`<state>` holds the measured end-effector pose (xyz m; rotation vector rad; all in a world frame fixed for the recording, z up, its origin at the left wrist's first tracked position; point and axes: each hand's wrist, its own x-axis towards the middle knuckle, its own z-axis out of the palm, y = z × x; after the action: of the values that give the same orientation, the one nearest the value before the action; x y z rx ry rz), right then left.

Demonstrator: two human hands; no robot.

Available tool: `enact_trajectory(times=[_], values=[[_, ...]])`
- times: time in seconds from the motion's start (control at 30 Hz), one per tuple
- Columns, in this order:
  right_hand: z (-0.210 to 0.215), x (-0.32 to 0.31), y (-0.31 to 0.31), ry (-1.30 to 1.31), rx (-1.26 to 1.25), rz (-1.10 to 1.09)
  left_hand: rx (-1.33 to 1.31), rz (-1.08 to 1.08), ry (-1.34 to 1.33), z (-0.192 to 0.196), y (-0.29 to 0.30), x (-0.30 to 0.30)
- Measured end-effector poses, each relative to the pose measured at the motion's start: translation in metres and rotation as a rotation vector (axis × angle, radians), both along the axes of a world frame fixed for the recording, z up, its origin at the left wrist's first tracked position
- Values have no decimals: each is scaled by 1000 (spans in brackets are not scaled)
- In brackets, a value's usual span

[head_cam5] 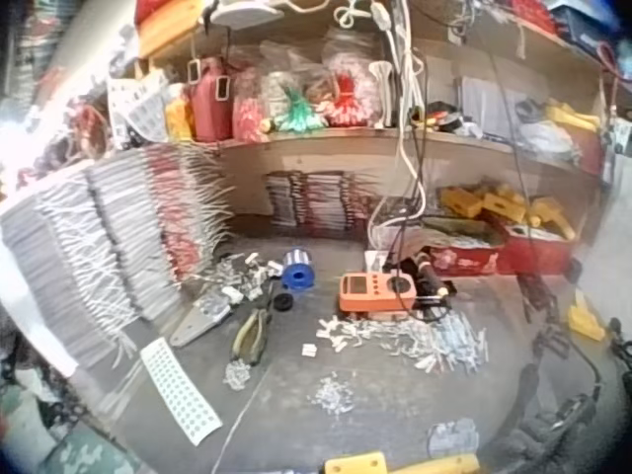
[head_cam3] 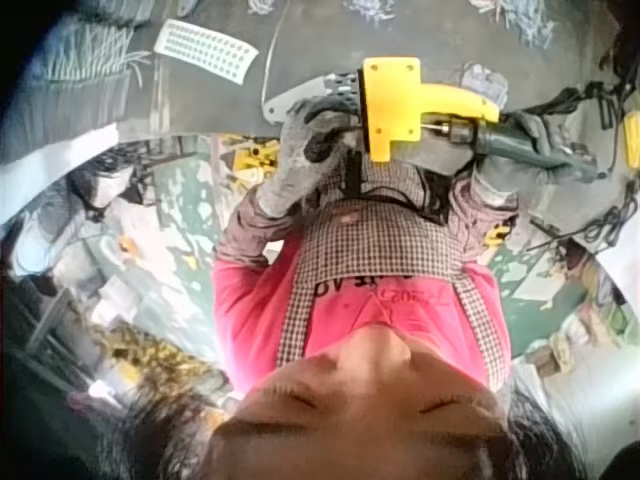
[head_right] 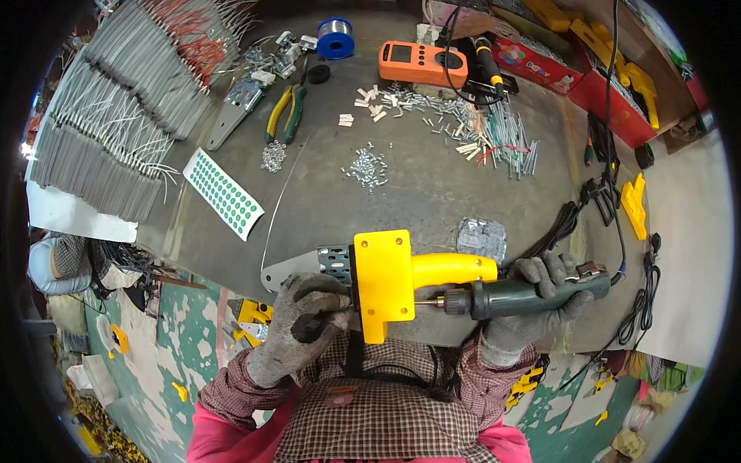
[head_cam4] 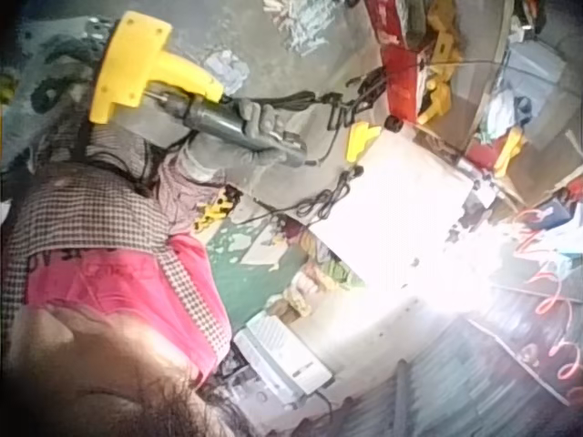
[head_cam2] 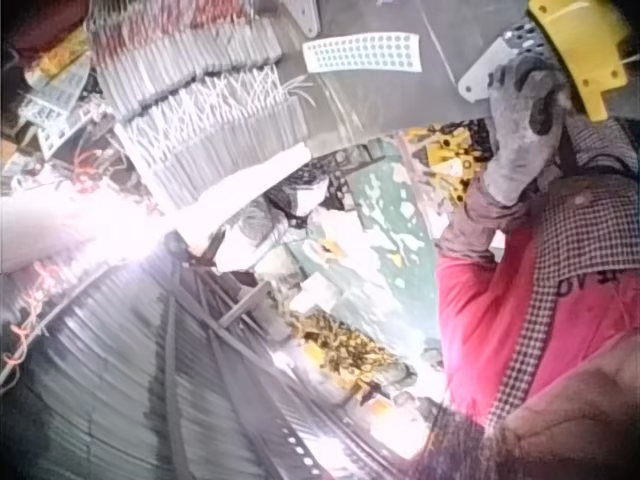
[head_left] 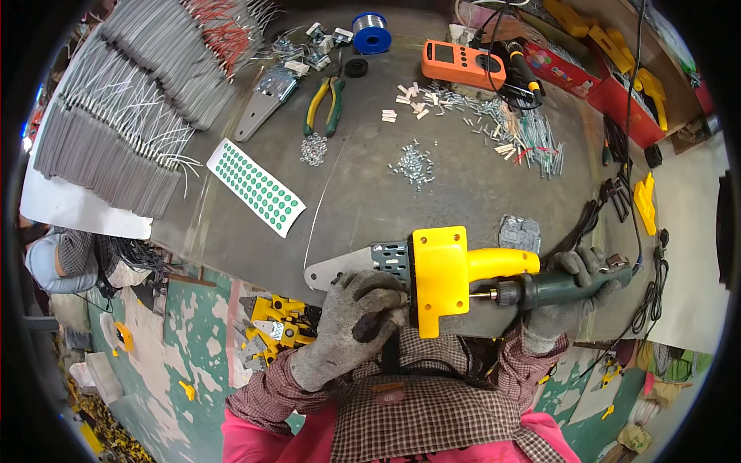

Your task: The person assembles handheld electronic tools by joining yellow tool housings with internal metal mounting plates, wiring harnesses, and electrical components. The assembly involves using a soldering iron, multimeter, and pliers.

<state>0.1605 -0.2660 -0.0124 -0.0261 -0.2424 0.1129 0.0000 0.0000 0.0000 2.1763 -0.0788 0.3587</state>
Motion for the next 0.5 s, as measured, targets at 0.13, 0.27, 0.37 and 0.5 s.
enact_trajectory(times=[0.13,0.27,0.37,0.5], values=[[3,1,3,4,-25,-12,35,-40,-5,4,1,2],[6,0,9,21,-17,-11,67,12,-15,4,-1,1],[5,-3,8,42,32,-17,65,13,-10,3,-2,5],[11,-2,12,105,-97,-128,60,-13,-2,8,1,11]])
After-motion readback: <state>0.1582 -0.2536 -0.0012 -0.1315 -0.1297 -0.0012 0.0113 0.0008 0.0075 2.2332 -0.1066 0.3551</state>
